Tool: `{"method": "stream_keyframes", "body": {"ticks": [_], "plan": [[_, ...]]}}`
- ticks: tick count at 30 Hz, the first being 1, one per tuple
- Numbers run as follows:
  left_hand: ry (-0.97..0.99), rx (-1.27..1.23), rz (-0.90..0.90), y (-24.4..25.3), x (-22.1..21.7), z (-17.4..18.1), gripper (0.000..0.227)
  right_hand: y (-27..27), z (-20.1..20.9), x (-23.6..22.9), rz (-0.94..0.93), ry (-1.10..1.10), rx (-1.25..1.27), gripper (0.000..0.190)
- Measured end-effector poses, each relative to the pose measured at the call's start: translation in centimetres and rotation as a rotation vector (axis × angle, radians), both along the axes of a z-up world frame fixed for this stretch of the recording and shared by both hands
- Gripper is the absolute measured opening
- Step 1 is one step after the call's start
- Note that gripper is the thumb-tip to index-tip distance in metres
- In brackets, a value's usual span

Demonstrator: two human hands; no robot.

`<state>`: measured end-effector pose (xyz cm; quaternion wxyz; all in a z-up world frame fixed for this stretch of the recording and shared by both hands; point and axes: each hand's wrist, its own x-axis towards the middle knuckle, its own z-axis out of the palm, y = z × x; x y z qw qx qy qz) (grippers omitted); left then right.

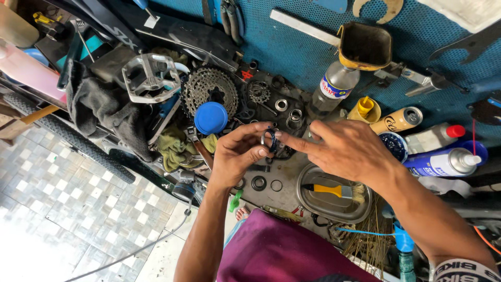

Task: The person assembles small bicycle components on a workbench. They pick up a metal axle, insert ball bearings into a hub shell, and place a retaining ring. The person repeats this process with multiple small parts, handling them one at a time.

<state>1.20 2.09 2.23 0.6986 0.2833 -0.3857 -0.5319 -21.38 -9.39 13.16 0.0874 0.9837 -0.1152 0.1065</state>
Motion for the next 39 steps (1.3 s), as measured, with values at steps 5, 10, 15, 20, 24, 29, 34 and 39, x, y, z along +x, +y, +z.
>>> {"method": "stream_keyframes", "body": {"ticks": [5, 10, 15, 20, 24, 29, 34, 39], "plan": [[-0.024, 0.003, 0.002, 0.0, 0.1, 0.1, 0.046, 0.4, 0.1, 0.3, 0.006, 0.018, 0.040, 0.076], [-0.008, -0.025, -0.014, -0.2, 0.2, 0.1, 0.046, 0.9, 0.0, -0.1, 0.061, -0.018, 0.439, 0.063], [-0.044, 0.011, 0.000, 0.0, 0.1, 0.2, 0.044, 0.2, -0.3, 0.7, 0.047, 0.023, 0.080, 0.069], [-0.038, 0.059, -0.008, 0.2, 0.3, 0.1, 0.044, 0.0, 0.2, 0.5, 0.041, -0.025, -0.085, 0.080], [-0.012, 0.030, -0.007, 0.1, 0.3, -0.3, 0.045, 0.5, -0.4, 1.0, 0.027, 0.075, 0.115, 0.068], [0.019, -0.056, 0.013, -0.1, 0.3, -0.7, 0.047, 1.5, 0.0, 0.4, 0.067, -0.072, 0.659, 0.072], [0.041, -0.076, 0.024, -0.1, 0.3, -0.7, 0.045, 2.2, -1.5, 0.4, -0.063, 0.052, 1.177, 0.079], [-0.033, -0.108, 0.075, -0.3, 0.4, -0.8, 0.044, 2.2, -4.3, 0.0, 0.193, -0.207, 1.960, 0.084]]}}
